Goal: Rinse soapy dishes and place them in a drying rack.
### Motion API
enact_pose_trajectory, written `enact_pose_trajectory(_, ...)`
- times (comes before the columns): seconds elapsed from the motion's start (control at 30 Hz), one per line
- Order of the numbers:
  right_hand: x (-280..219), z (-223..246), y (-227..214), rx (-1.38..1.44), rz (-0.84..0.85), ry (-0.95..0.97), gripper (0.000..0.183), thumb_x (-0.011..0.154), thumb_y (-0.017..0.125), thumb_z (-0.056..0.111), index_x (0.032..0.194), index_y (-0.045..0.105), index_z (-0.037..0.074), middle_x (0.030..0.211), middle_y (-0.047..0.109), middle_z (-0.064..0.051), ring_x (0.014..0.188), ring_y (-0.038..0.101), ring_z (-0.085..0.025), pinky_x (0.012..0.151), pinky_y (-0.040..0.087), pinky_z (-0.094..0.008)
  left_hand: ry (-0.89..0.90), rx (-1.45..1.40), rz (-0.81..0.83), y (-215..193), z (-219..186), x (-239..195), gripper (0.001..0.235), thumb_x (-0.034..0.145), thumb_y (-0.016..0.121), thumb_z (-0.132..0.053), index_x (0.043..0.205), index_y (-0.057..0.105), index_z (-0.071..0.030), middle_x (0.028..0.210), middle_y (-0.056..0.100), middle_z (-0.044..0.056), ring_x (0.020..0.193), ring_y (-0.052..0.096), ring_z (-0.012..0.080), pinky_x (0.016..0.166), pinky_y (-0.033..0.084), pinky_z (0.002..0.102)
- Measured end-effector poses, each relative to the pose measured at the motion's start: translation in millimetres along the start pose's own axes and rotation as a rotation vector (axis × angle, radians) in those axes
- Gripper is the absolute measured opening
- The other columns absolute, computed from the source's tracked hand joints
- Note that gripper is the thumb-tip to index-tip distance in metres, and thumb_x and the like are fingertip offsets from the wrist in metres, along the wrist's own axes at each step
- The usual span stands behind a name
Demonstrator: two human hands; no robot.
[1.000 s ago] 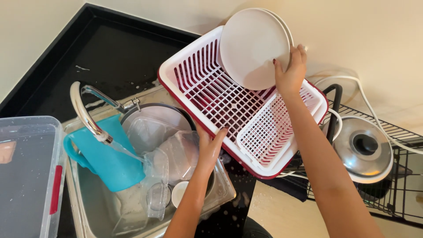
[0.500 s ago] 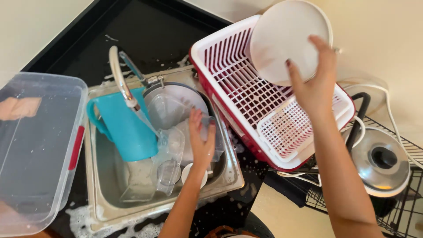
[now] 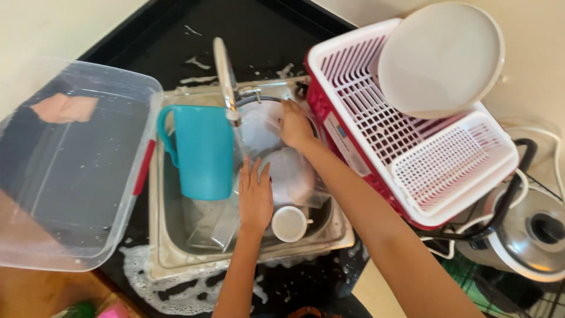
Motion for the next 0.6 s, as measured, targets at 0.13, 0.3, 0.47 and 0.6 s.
enact_pose_trajectory(0.13, 12, 5, -1, -0.047, 0.002, 0.229, 0.055, 0.08, 0.075, 0.014, 0.131, 0.059, 0.0, 0.127, 0.059, -0.025, 0.116, 0.058, -0.042, 0.1, 0.047, -0.048, -0.011, 0.008, 0.039, -2, 45, -9, 0.041, 0.094, 0.06, -0.008, 0.135, 0.058, -0.003, 0.143, 0.056, 0.016, 0.147, 0.039, 0.0391, 0.122, 0.031, 0.052)
enact_pose_trajectory(0.3, 14, -53, 38, 1.16, -0.206, 0.726, 0.033, 0.088, 0.063, 0.018, 0.114, 0.062, -0.003, 0.112, 0.069, -0.023, 0.099, 0.07, -0.04, 0.086, 0.06, -0.05, 0.016, -0.116, 0.049, -15, 72, 1, 0.04, 0.091, 0.061, -0.008, 0.131, 0.061, -0.006, 0.134, 0.06, 0.016, 0.136, 0.047, 0.0403, 0.118, 0.034, 0.052)
enact_pose_trajectory(0.47, -2, -8, 10, 0.012, -0.077, 0.019, 0.02, 0.082, 0.072, 0.01, 0.101, 0.075, 0.011, 0.12, 0.064, -0.016, 0.112, 0.064, -0.037, 0.093, 0.054, -0.044, 0.018, -0.205, 0.012, -13, 85, 6, 0.035, 0.09, 0.064, -0.008, 0.125, 0.063, -0.007, 0.124, 0.064, 0.016, 0.123, 0.056, 0.0389, 0.108, 0.043, 0.05)
enact_pose_trajectory(0.6, 12, 9, 7, 0.068, -0.301, 0.203, 0.048, 0.069, 0.076, 0.009, 0.116, 0.066, -0.002, 0.122, 0.057, -0.024, 0.108, 0.057, -0.046, 0.088, 0.05, -0.048, 0.009, -0.224, 0.012, -21, 88, 8, 0.034, 0.09, 0.063, -0.006, 0.124, 0.065, -0.008, 0.121, 0.065, 0.015, 0.119, 0.058, 0.0376, 0.102, 0.047, 0.047)
Point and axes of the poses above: each hand's wrist, its own x-axis towards the middle knuckle, its own y-axis out of the palm, z = x × y, the point moved 1 cm from there along x, towards the middle knuckle
